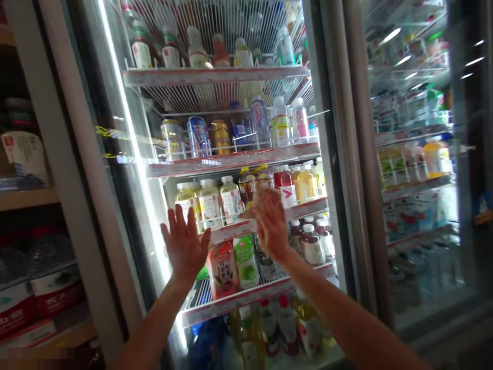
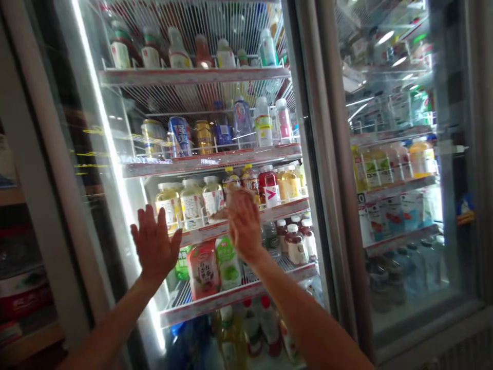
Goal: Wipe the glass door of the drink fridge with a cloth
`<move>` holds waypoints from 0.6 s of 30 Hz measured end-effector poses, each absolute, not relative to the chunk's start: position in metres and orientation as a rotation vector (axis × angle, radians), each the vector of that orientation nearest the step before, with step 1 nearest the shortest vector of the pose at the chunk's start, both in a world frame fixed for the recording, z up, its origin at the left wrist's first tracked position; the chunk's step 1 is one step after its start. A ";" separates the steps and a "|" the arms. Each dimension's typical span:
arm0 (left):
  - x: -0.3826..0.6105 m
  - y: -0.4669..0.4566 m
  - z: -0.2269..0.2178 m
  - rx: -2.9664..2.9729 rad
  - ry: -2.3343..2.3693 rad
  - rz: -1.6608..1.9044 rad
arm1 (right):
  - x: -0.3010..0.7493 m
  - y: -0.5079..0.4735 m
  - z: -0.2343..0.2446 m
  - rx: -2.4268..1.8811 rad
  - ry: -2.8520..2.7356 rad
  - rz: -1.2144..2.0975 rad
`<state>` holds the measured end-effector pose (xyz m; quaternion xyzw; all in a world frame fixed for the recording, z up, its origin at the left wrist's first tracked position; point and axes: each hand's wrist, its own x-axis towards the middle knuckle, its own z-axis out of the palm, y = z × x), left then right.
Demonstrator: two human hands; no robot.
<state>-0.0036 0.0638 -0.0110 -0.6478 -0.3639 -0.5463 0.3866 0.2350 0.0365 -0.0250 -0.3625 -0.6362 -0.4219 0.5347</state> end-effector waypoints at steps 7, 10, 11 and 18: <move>-0.006 0.064 -0.012 -1.660 -0.908 -1.356 | 0.291 0.033 -0.029 -0.880 -1.230 -1.048; -0.006 0.065 -0.013 -1.654 -0.896 -1.346 | 0.319 0.039 -0.026 -0.856 -0.942 -1.002; -0.006 0.065 -0.013 -1.655 -0.888 -1.345 | 0.316 0.039 -0.029 -0.852 -0.952 -1.000; -0.006 0.064 -0.014 -1.668 -0.890 -1.334 | 0.319 0.034 -0.055 -0.890 -1.210 -1.052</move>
